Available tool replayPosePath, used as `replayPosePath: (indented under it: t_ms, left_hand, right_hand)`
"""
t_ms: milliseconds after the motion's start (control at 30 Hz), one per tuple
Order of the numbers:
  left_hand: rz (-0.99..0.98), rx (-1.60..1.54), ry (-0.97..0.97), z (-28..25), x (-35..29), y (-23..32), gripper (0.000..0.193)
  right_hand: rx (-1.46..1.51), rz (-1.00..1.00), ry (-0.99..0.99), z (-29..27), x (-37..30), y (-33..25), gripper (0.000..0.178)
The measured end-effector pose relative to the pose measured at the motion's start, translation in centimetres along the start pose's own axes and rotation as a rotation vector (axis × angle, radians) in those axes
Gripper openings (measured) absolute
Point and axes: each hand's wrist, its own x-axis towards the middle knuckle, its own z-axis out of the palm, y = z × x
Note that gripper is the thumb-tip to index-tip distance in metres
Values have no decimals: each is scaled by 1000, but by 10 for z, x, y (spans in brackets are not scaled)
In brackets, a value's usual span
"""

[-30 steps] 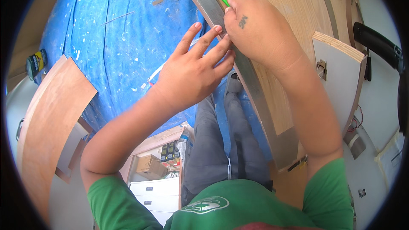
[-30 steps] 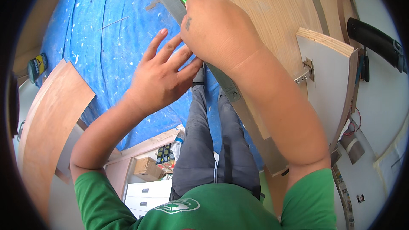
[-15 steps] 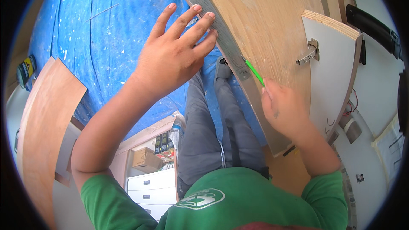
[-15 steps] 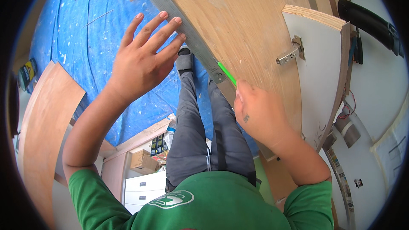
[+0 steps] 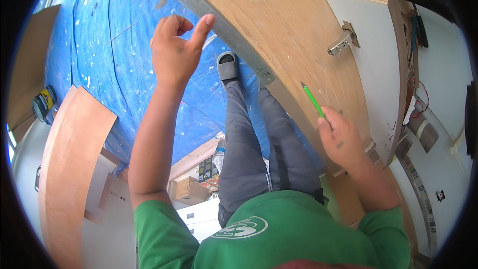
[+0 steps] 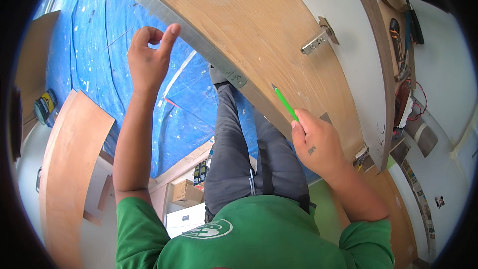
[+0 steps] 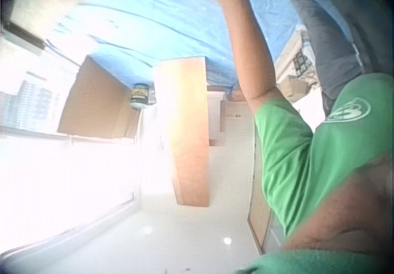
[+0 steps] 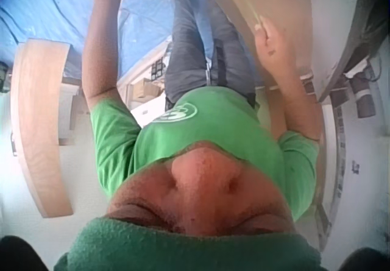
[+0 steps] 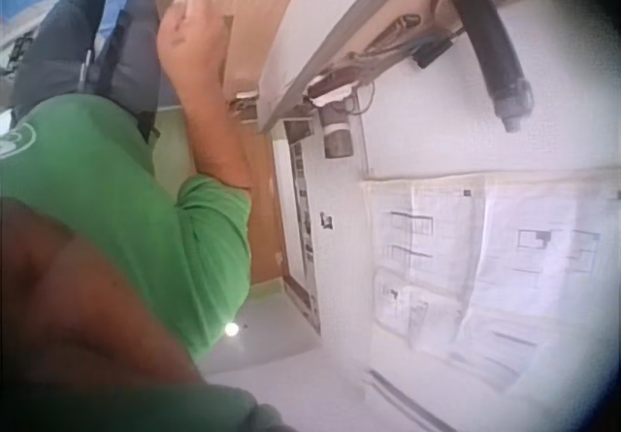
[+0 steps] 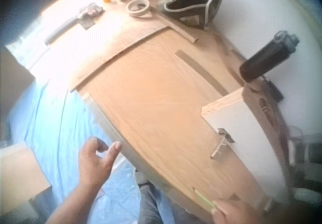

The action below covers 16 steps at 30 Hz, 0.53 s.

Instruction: The person measures a wooden panel with a metal ruler and marks it with a green pencil. They reposition the ruler several times to draw straight lines on the panel surface.

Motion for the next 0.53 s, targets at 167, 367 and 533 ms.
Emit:
replayPosePath:
  t_ms: [167,367,533]
  left_hand:
    - [-248,-308,-69,13,9,10,50]
    - [-214,-410,-134,14,14,-9,41]
    - [-271,-576,-197,14,15,-22,39]
  right_hand:
    - [69,62,17,-8,-15,26,19]
    - [101,112,26,-10,-25,50,22]
    - [131,91,2,-11,-32,61,24]
